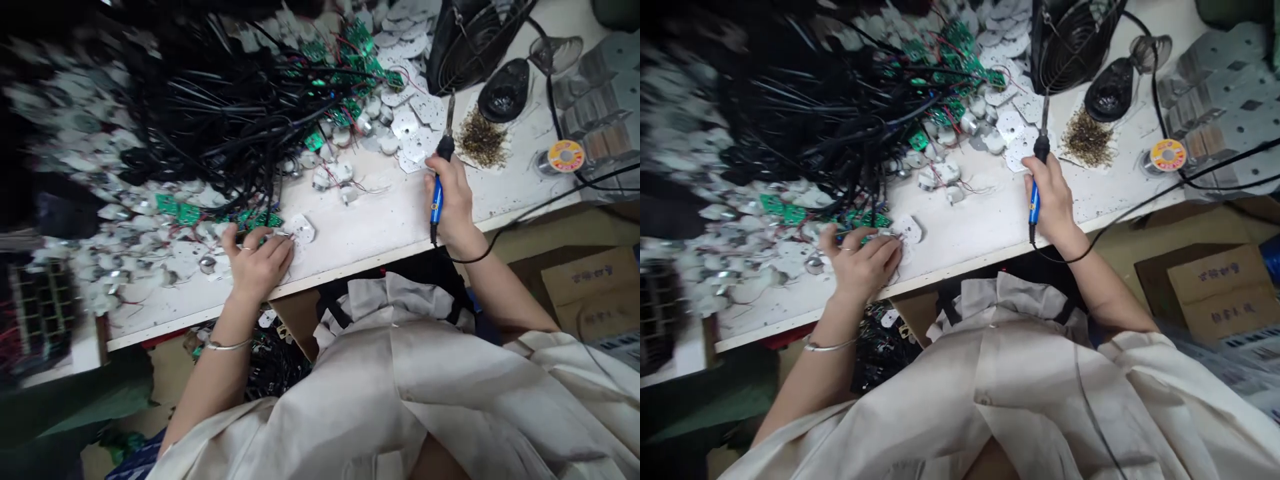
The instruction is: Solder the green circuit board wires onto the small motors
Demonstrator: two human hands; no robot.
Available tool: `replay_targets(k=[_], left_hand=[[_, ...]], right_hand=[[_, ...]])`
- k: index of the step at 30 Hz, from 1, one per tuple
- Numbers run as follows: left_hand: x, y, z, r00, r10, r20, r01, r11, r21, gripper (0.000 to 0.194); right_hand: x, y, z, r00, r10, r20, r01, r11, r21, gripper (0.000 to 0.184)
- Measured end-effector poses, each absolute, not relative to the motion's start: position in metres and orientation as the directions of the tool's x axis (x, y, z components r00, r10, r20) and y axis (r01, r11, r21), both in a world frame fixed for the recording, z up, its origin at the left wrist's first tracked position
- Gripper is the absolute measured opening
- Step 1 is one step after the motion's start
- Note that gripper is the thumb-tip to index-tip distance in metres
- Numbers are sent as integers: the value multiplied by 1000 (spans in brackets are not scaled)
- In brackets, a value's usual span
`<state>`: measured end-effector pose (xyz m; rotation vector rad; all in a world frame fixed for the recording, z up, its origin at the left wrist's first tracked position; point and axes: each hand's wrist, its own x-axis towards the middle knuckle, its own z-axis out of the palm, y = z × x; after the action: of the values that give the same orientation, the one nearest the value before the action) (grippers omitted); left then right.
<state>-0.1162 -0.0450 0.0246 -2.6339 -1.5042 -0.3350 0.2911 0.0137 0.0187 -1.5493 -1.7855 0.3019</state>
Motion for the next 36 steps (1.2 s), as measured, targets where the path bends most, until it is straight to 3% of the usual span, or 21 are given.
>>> replay_targets(k=[5, 10, 13, 16, 19, 22, 25, 28, 31, 33, 36], left_hand=[[-113, -46, 28, 502, 837, 219, 856, -518, 16, 11], [-114, -47, 29, 509, 832, 219, 852, -523, 7, 12], [-109, -45, 35, 524, 817, 242, 843, -537, -14, 12], [-97, -38, 46, 522, 807, 276, 844, -535, -31, 13], [-77, -24, 59, 505, 798, 330, 852, -522, -41, 16], [-46, 6, 69, 470, 809, 353, 859, -512, 27, 21], [-3, 59, 72, 427, 818, 387, 833, -521, 184, 28], [44, 124, 66, 347, 871, 349, 861, -443, 249, 24], [74, 169, 58, 133, 971, 198, 973, -166, 160, 21], [75, 174, 57, 101, 988, 118, 988, -114, 103, 24], [52, 143, 67, 356, 913, 200, 894, -395, 211, 25]], right_hand=[[284, 25, 11, -128, 929, 348, 811, 300, -503, 32], [276, 2, 4, -181, 873, 453, 793, 402, -458, 28], [275, -1, 10, -123, 869, 480, 830, 355, -430, 29], [273, 4, 18, -63, 915, 398, 858, 253, -447, 37], [267, -4, 18, -75, 932, 354, 838, 251, -484, 37], [259, -24, 9, -99, 898, 428, 780, 337, -527, 31], [255, -40, 0, -98, 863, 495, 733, 399, -551, 27], [254, -43, -3, -51, 856, 514, 753, 371, -543, 29], [253, -43, -3, 2, 857, 516, 778, 323, -539, 30], [253, -44, -2, -4, 864, 503, 792, 310, -526, 30], [251, -44, 0, -55, 905, 422, 815, 285, -505, 31]])
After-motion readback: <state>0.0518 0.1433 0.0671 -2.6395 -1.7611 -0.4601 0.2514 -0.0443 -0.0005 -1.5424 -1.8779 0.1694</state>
